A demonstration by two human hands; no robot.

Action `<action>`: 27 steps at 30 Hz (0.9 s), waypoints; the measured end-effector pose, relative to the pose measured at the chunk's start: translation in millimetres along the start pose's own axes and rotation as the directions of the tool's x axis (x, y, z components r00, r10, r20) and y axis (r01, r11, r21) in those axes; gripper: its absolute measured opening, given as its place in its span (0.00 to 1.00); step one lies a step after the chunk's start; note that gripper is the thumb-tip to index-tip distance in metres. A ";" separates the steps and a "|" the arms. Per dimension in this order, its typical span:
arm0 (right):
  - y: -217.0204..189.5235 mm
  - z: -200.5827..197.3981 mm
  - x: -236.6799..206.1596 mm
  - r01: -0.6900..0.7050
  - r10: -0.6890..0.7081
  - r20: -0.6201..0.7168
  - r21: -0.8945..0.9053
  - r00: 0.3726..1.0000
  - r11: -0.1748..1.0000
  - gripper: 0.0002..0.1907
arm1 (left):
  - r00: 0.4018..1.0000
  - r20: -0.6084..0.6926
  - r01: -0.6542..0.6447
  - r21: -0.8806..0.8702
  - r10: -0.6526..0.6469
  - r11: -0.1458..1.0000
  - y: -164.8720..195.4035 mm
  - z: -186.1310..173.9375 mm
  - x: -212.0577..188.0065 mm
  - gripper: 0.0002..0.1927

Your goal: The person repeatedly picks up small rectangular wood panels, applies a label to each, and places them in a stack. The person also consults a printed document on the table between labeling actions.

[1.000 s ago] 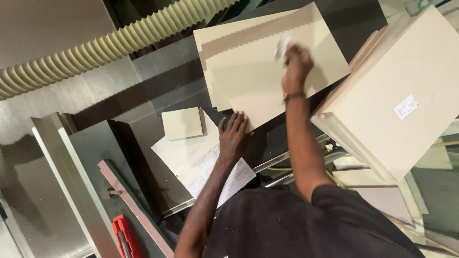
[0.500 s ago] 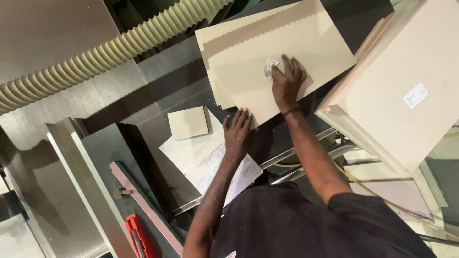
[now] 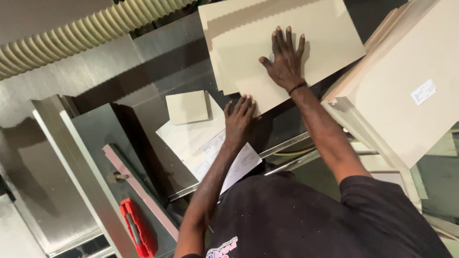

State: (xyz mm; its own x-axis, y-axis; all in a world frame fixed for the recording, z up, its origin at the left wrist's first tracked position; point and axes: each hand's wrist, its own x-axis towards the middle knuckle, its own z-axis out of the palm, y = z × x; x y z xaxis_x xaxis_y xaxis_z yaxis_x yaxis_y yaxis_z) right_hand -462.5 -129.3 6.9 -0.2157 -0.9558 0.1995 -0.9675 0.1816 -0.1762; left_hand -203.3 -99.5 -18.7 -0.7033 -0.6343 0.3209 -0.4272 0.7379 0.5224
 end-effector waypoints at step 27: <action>-129.3 -16.6 -173.7 -0.049 0.534 0.488 0.768 0.690 -0.639 0.23 | 0.522 0.555 0.637 -0.759 -0.647 -0.137 7.8 -54.2 -79.7 0.26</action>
State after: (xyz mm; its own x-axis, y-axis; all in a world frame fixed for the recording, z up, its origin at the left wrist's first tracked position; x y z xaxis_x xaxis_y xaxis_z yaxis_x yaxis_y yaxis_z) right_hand -302.1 17.1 11.0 -0.6013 -0.6755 -0.4268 0.7299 -0.2469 -0.6374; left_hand -119.7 -55.7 2.6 -0.4061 -0.6812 -0.6091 0.0421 -0.6798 0.7322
